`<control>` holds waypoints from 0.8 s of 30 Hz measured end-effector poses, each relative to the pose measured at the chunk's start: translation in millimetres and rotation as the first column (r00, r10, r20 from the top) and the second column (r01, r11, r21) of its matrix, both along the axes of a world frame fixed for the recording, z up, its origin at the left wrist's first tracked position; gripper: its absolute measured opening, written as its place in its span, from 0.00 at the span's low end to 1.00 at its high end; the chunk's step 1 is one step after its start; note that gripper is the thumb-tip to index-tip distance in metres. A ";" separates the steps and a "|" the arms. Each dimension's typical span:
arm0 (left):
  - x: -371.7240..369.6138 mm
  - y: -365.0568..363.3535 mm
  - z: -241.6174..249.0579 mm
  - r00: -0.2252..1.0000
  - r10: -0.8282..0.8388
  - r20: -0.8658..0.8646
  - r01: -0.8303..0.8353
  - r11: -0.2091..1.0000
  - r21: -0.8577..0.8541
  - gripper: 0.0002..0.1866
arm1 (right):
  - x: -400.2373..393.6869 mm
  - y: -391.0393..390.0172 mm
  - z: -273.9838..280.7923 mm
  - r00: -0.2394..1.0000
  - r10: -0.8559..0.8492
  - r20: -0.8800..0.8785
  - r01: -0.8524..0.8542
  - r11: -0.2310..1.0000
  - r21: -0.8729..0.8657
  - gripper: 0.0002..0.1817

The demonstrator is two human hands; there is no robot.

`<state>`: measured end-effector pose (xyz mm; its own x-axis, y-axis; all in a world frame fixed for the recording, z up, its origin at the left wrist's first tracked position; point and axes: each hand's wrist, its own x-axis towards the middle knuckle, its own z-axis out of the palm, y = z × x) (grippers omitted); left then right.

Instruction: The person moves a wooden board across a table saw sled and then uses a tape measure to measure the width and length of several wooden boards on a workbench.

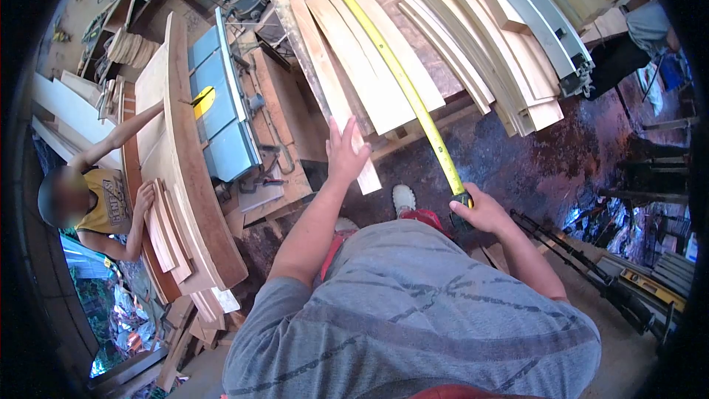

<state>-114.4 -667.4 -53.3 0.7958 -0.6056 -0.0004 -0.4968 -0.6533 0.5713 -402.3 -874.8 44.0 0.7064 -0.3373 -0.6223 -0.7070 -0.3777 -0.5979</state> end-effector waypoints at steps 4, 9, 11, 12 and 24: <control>3.6 -0.8 -1.6 1.000 -0.002 0.029 0.002 1.000 -0.003 0.43 | -4.3 -3.6 -19.3 1.000 0.015 0.026 -0.015 1.000 0.007 0.39; 2.5 -0.4 0.0 1.000 0.002 -0.002 -0.002 1.000 -0.005 0.43 | -0.1 -2.5 -2.8 0.999 0.028 -0.032 -0.027 0.999 0.030 0.40; 2.6 -2.6 7.9 0.999 0.013 -0.039 -0.012 0.999 0.040 0.43 | -0.4 -2.6 -4.7 1.000 0.008 -0.018 -0.008 0.999 0.034 0.40; 3.0 -1.9 6.1 0.999 0.014 -0.030 -0.013 0.999 0.035 0.43 | -2.1 -2.6 -9.9 1.000 0.010 -0.009 -0.009 1.000 0.029 0.40; 2.4 -0.8 0.6 1.000 0.009 0.009 -0.009 0.999 0.033 0.43 | -15.7 -2.9 -48.9 0.982 -0.139 0.129 0.116 0.978 0.172 0.33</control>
<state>-112.0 -668.1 -52.7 0.8014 -0.5980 -0.0130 -0.4957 -0.6762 0.5449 -418.1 -877.8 -4.9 0.7481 -0.3325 -0.5742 -0.6479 -0.1791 -0.7404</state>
